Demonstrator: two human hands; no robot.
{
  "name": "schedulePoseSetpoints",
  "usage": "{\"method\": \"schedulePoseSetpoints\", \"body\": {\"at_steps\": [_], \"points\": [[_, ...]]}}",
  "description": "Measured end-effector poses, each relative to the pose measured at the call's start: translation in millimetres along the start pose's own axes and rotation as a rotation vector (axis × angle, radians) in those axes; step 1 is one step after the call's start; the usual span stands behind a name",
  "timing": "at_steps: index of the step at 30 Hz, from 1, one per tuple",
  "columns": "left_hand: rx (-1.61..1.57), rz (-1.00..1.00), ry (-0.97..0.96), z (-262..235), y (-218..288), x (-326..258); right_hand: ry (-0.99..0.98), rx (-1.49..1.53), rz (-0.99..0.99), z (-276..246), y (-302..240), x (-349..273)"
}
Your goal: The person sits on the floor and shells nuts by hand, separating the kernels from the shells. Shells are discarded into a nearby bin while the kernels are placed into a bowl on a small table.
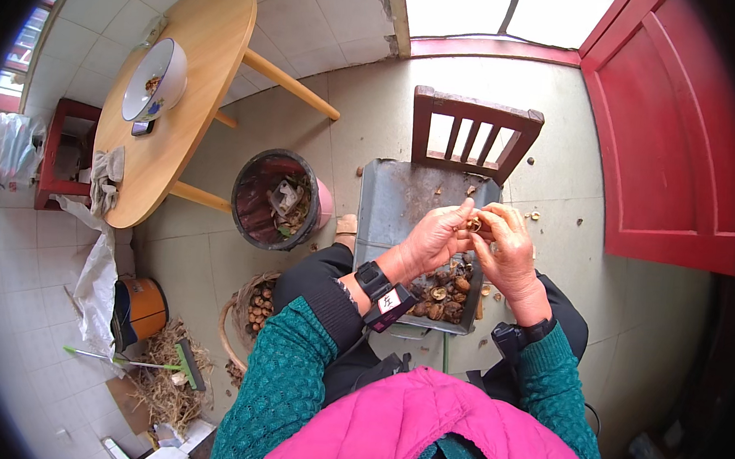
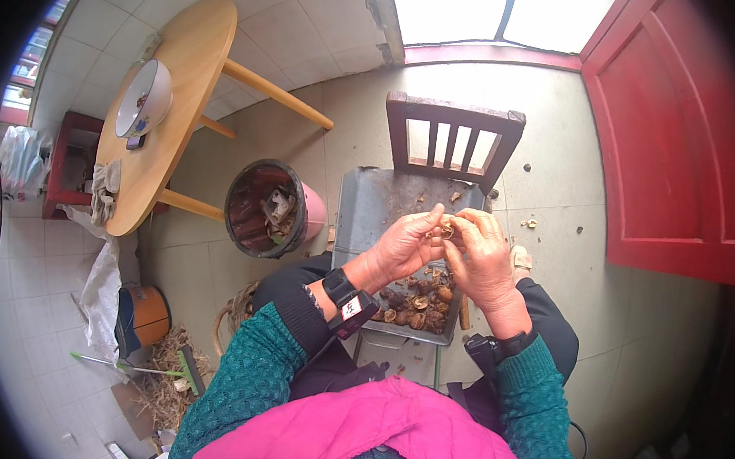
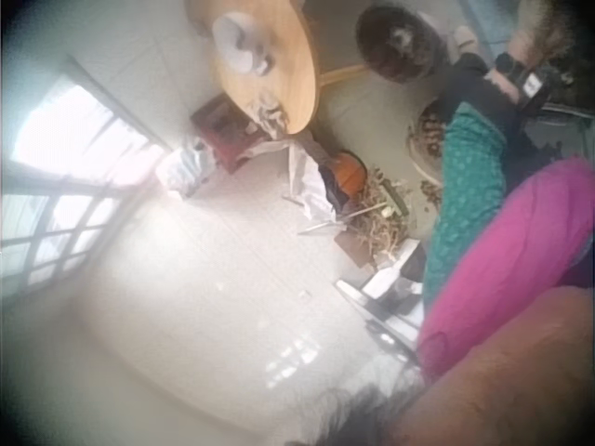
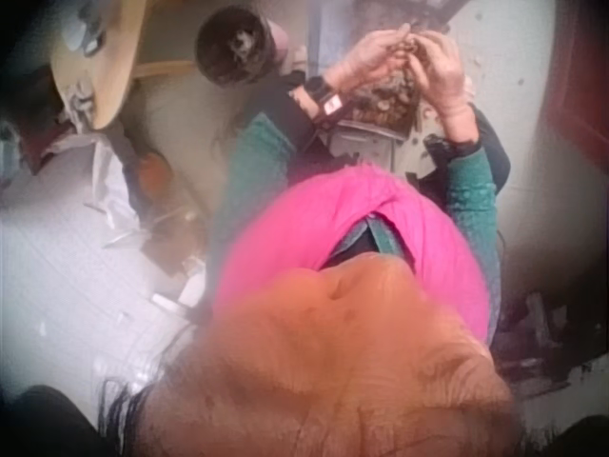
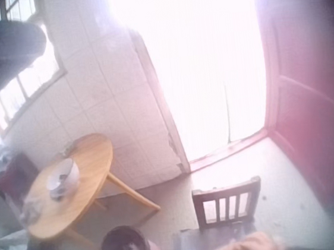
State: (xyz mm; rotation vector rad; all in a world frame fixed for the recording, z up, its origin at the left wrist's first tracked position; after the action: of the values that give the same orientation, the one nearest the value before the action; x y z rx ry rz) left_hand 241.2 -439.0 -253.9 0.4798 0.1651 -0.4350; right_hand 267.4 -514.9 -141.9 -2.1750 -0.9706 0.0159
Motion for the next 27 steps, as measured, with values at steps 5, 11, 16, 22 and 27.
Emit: {"method": "schedulePoseSetpoints", "body": {"at_steps": [5, 11, 16, 22, 27], "points": [[0.297, -0.019, 0.022, 1, 1, -2, -0.011, 0.020, -0.004, 6, 10, -4], [0.106, 0.026, -0.020, 1, 3, 2, 0.010, 0.168, 0.053, -1, 18, -1], [-0.050, 0.069, -0.021, -2, 8, 2, 0.047, 0.328, 0.104, -2, 28, -2], [-0.201, 0.067, -0.025, -2, 16, 2, 0.022, 0.820, 0.299, 18, 57, -10], [0.112, 0.086, 0.095, -7, 18, -2, 0.007, 0.806, 0.301, 20, 58, -11]]}}
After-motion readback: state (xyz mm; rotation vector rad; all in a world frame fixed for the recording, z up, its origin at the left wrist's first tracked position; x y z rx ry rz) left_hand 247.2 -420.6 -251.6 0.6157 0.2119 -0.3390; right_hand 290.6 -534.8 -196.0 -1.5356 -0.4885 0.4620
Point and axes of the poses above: each hand's wrist, its own x-axis towards the middle knuckle, its own z-axis out of the palm, y = z × x, the point moved 10 cm from there along x, towards the middle knuckle, and after that the axes turned 6 degrees about -y, right-handed, at the moved point
